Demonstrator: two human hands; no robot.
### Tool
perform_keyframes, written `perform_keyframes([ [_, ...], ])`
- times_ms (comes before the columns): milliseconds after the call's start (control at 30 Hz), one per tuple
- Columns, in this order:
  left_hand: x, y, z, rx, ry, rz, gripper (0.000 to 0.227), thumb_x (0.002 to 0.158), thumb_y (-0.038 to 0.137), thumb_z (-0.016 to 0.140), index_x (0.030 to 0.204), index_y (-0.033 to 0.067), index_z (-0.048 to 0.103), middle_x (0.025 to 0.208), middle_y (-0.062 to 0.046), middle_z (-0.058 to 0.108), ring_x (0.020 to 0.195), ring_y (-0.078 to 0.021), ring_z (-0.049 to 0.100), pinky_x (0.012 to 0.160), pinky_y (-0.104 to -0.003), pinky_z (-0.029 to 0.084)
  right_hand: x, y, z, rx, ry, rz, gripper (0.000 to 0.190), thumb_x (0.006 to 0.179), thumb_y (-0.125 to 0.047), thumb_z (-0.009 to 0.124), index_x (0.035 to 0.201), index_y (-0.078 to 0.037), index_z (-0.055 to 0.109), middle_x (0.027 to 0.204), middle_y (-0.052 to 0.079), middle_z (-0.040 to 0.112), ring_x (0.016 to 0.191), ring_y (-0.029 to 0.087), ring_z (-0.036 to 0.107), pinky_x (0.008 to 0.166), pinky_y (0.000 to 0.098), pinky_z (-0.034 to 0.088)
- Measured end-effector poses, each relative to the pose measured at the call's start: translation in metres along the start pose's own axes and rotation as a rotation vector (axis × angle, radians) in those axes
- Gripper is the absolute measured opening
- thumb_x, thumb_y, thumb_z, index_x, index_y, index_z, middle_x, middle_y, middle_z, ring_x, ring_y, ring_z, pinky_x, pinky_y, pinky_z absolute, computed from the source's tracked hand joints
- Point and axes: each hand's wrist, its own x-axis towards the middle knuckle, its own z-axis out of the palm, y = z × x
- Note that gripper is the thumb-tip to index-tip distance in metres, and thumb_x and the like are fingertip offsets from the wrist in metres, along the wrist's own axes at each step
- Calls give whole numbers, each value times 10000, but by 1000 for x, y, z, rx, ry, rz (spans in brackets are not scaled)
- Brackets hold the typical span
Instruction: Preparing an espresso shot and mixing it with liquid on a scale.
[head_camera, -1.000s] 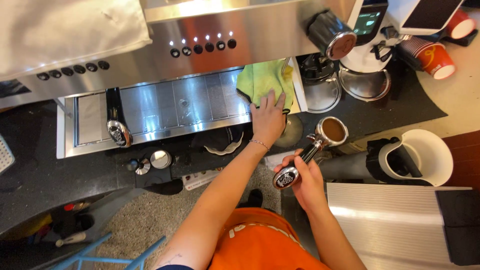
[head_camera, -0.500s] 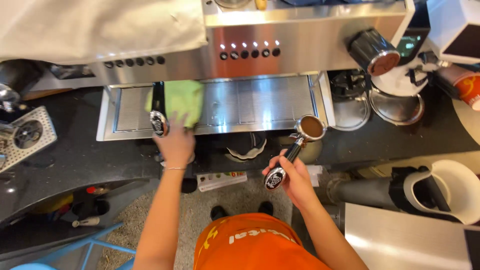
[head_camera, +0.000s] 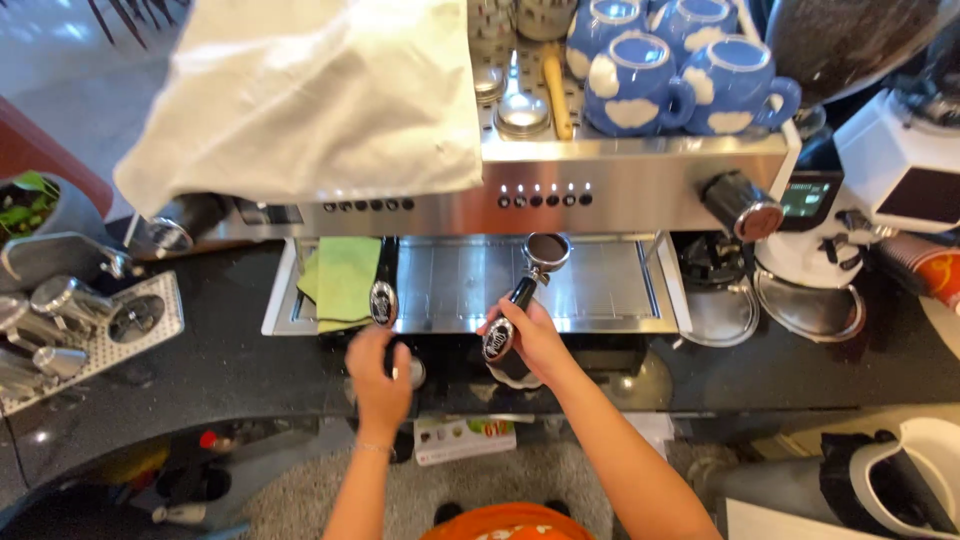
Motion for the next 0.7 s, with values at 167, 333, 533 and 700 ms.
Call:
perform_keyframes([
  [167,8,59,3,-236,-109,42,282,963,170,626,1207,32,651,1296,-148,657,1263,-341,586,1106,-428,427,44,-17,23,-72,8,-48,258,1035,-280,590,1002,-25,610,910,93,687,888,241,740,721,363,612],
  [333,31,88,8,-337,-143,19,275,971,155,622,1212,27,654,1329,-150,650,1280,-346,584,1108,-432,416,65,-29,43,-134,27,-92,298,1027,-311,592,998,-15,586,886,98,678,880,242,748,635,356,608],
  [533,42,100,11,-469,-151,-31,258,977,164,615,1200,39,652,1314,-122,661,1255,-291,618,1100,-398,450,92,-3,47,-143,112,-184,370,1036,-342,591,1070,25,562,918,108,677,881,248,761,634,347,626],
  [700,48,98,22,-473,-172,-138,335,969,189,625,1279,60,622,1405,-95,608,1305,-270,571,1051,-387,445,101,-3,72,-159,275,-388,311,1020,-295,597,1109,-8,516,916,99,671,834,232,769,608,332,602],
])
